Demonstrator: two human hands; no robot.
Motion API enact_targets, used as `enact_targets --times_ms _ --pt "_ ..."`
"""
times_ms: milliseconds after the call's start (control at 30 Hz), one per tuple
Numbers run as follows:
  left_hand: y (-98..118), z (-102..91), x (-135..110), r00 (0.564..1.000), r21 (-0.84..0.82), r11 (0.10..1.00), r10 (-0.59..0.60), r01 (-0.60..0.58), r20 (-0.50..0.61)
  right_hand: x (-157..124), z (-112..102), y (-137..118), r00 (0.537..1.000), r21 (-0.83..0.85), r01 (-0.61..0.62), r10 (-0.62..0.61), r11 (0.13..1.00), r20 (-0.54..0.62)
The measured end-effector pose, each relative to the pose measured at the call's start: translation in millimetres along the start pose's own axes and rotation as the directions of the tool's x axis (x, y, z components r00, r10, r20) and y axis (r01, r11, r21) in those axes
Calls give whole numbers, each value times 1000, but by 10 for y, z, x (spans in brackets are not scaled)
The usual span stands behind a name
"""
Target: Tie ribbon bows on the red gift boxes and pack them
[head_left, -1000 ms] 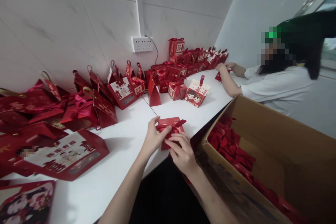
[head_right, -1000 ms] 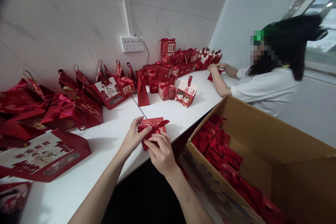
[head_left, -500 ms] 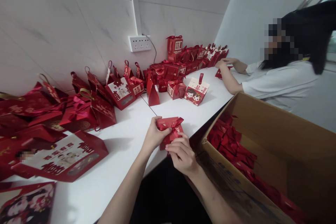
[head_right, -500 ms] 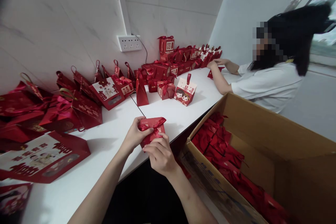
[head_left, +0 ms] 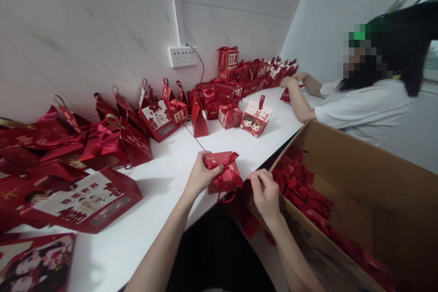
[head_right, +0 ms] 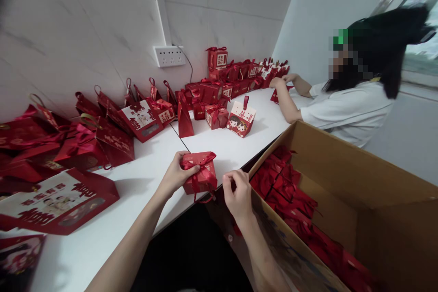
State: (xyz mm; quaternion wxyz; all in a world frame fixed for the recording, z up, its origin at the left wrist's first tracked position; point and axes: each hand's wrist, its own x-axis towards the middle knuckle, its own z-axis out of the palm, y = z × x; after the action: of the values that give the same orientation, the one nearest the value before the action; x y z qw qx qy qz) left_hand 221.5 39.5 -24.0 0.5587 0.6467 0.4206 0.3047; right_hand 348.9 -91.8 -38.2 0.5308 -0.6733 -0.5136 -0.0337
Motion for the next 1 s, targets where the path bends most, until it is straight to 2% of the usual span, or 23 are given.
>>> enact_targets --times_ms 33,100,167,200,367,733,800,900,933,1000 --pt "1 -1 -1 1000 5 1000 2 -2 3 6 -20 -16 985 -30 -135 138 990 101" --pt "0 -5 -1 1000 6 1000 9 -9 7 4 -16 -72 893 -37 -337 332 941 305" --pt "-5 -10 0 1000 -5 1000 14 -14 12 -15 25 -134 824 38 -453 402 891 400" --pt "-9 -13 1 1000 -14 1000 17 -17 13 -27 49 -157 814 86 -480 407 873 413" --pt "-24 -4 -1 1000 -65 998 11 -11 13 -55 103 -151 818 237 -512 384 825 429" --pt "-11 -2 -18 1000 -60 998 -9 9 13 -69 75 -61 835 293 -501 365 814 413" --pt "-33 -30 -38 997 -51 999 0 -3 -74 -13 57 -7 852 309 -493 381 813 359" --pt "-86 -105 -71 968 -18 1000 -22 18 -251 176 57 104 865 295 -494 429 818 259" --pt "-100 -136 -81 962 -2 999 -35 36 -270 260 70 140 863 281 -500 445 819 239" --pt "-112 -196 -92 972 26 997 -58 66 -228 435 120 194 851 249 -520 468 817 239"
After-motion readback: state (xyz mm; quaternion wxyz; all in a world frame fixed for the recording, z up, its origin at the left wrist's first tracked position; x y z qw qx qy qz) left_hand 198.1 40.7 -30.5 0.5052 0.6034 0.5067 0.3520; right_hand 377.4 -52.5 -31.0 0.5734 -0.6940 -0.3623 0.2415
